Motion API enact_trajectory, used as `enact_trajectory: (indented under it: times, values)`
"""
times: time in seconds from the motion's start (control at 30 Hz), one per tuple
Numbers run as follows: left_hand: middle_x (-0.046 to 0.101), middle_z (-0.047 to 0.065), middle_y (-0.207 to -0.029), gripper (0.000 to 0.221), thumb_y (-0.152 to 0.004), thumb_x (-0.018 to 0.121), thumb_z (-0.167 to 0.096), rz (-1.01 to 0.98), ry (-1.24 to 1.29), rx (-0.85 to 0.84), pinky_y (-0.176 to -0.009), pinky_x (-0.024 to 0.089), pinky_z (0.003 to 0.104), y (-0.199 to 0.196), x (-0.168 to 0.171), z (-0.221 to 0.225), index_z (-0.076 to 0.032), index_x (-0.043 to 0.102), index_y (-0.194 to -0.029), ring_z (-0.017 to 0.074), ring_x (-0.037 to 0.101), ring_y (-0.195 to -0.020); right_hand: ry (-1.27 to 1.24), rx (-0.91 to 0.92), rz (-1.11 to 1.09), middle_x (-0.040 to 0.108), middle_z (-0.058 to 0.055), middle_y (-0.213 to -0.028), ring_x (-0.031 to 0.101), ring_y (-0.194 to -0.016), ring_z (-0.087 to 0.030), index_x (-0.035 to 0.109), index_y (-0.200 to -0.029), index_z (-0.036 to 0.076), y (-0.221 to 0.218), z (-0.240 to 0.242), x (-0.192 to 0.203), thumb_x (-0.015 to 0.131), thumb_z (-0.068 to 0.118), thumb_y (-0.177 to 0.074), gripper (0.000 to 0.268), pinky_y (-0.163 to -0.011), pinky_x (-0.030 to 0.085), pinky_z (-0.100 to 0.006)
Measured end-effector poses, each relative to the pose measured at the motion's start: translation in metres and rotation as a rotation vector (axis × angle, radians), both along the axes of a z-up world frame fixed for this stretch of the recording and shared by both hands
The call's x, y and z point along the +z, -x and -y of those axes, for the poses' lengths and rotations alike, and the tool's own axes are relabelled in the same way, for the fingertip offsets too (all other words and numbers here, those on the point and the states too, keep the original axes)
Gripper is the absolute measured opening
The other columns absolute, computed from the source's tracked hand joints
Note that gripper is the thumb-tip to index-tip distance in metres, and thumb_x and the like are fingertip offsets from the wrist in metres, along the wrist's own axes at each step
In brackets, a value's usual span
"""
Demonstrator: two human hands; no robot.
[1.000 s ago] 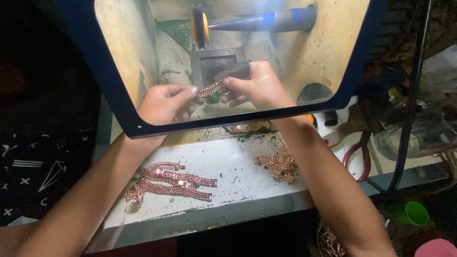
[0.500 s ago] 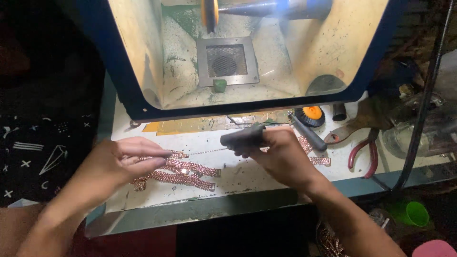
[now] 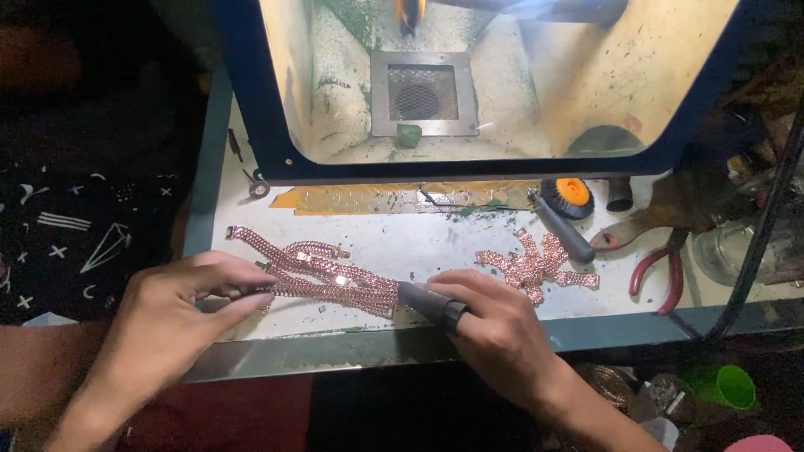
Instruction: Polishing and finishing decorative jewelry pieces using a bench-mounted polishing wheel and a handheld tool.
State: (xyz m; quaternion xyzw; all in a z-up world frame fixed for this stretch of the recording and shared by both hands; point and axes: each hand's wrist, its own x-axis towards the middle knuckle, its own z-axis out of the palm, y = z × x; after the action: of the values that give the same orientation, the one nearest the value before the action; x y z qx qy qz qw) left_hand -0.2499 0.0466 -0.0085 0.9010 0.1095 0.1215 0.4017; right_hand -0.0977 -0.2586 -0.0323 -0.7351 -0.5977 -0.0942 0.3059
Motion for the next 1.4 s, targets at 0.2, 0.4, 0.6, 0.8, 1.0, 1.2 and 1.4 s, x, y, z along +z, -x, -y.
enact_trajectory:
  times: [0.2,0.4,0.6,0.8,1.0,1.2,1.4]
  values:
    - [0.082,-0.003,-0.089,0.011,-0.075,0.086,-0.010,0.003,0.013,0.082,-0.074,0.053,0.019,0.003,-0.001,0.004,-0.012,0.084,-0.085,0.0041,0.072,-0.080,-0.140,-0.119,-0.052,0.075,-0.017,-0.104,0.074,-0.095,-0.029,0.069,-0.114,-0.009,0.008,0.011,0.024,0.075,0.005,-0.090,0.028,-0.087,0.064,-0.038]
    - [0.081,0.002,-0.095,0.011,-0.077,0.084,-0.006,0.097,-0.033,0.113,-0.081,0.055,0.018,0.008,-0.002,0.009,-0.009,0.082,-0.087,0.0071,0.073,-0.087,-0.162,-0.483,0.089,0.075,-0.031,-0.099,0.079,-0.089,-0.038,0.070,-0.106,-0.016,-0.001,0.065,0.008,0.076,-0.003,-0.091,0.020,-0.079,0.069,-0.039]
    - [0.074,0.002,-0.100,0.007,-0.094,0.076,-0.001,0.176,-0.224,0.239,-0.099,0.049,0.024,0.009,0.007,0.026,-0.004,0.080,-0.098,0.0123,0.069,-0.097,-0.252,-0.701,-0.141,0.074,-0.023,-0.111,0.076,-0.087,-0.024,0.063,-0.123,-0.014,-0.008,0.096,-0.023,0.075,0.000,-0.092,0.036,-0.078,0.063,-0.028]
    - [0.075,0.015,-0.098,0.018,-0.083,0.079,0.003,0.395,-0.230,0.040,-0.085,0.057,0.032,-0.024,0.007,0.100,0.001,0.076,-0.101,0.0227,0.071,-0.087,-0.257,-0.569,-0.073,0.072,-0.024,-0.121,0.079,-0.101,-0.028,0.058,-0.126,-0.015,-0.013,0.091,-0.016,0.077,-0.001,-0.089,0.044,-0.083,0.067,-0.030]
    - [0.071,0.020,-0.106,0.025,-0.092,0.075,-0.012,0.420,-0.342,-0.284,-0.069,0.063,0.042,-0.088,-0.009,0.189,0.002,0.071,-0.112,0.0329,0.067,-0.089,-0.254,-0.514,-0.200,0.071,-0.018,-0.125,0.072,-0.118,-0.028,0.047,-0.143,-0.008,-0.016,0.096,-0.011,0.082,0.000,-0.083,0.070,-0.104,0.061,-0.037]
    - [0.061,0.011,-0.096,0.031,-0.096,0.074,-0.035,0.149,-0.424,-0.163,-0.066,0.054,0.039,-0.119,-0.040,0.228,-0.005,0.065,-0.094,0.0256,0.058,-0.075,-0.273,-0.488,-0.337,0.068,-0.014,-0.116,0.074,-0.101,-0.022,0.045,-0.148,-0.004,-0.016,0.102,-0.012,0.085,0.005,-0.082,0.078,-0.085,0.070,-0.029]
    - [0.065,0.013,-0.101,0.024,-0.091,0.079,-0.021,0.270,-0.452,-0.046,-0.065,0.050,0.044,-0.101,-0.042,0.232,-0.005,0.069,-0.106,0.0307,0.061,-0.080,-0.129,-0.538,-0.167,0.076,-0.015,-0.109,0.077,-0.102,-0.024,0.068,-0.112,-0.006,-0.020,0.099,-0.020,0.092,0.013,-0.074,0.049,-0.099,0.060,-0.035]
